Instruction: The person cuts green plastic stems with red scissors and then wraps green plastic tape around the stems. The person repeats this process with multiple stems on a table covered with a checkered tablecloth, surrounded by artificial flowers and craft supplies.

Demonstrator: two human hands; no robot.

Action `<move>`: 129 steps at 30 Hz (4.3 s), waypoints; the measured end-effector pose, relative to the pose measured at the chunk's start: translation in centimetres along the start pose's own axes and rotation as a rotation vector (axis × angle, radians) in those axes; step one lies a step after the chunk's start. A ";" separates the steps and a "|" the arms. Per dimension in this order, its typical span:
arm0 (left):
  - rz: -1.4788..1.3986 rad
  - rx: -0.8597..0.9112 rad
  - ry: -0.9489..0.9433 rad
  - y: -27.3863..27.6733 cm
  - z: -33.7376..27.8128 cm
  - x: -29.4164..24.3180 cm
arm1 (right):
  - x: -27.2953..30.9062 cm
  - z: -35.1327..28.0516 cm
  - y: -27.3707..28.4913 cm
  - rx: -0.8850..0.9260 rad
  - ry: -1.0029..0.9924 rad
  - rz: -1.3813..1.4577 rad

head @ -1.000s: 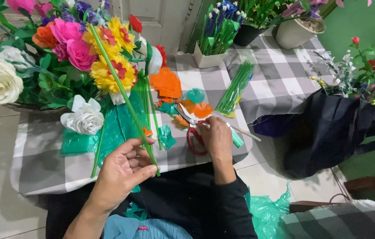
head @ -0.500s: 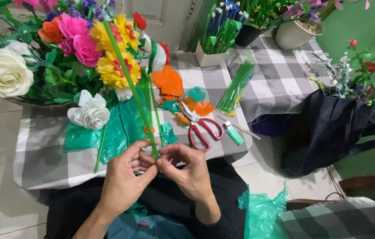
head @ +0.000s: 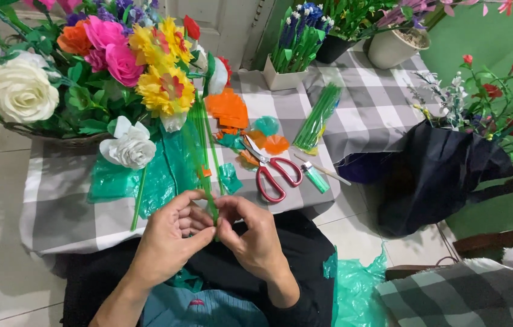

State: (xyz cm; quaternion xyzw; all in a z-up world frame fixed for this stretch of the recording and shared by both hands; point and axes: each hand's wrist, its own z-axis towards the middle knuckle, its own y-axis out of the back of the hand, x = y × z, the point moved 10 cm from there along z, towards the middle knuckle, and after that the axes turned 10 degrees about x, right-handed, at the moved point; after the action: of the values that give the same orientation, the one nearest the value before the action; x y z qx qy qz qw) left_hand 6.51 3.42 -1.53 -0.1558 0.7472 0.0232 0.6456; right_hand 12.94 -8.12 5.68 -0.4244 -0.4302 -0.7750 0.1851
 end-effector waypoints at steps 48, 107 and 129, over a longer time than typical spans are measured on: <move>-0.164 -0.088 -0.117 -0.5 1.1 0.1 | 3.1 -2.1 1.3 -0.152 0.208 -0.373; -0.108 0.118 -0.033 -5.6 0.9 -1.6 | 1.3 -0.8 7.5 -0.154 -0.022 0.097; -0.356 0.255 -0.004 -6.6 0.8 0.0 | 4.8 -0.9 6.8 -0.069 0.449 -0.201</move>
State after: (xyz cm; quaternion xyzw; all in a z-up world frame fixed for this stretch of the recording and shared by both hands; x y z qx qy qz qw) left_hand 8.97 -2.68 -0.60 -0.2023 0.7036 -0.1854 0.6554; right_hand 14.25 -12.30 12.81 -0.2029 -0.3914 -0.8786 0.1835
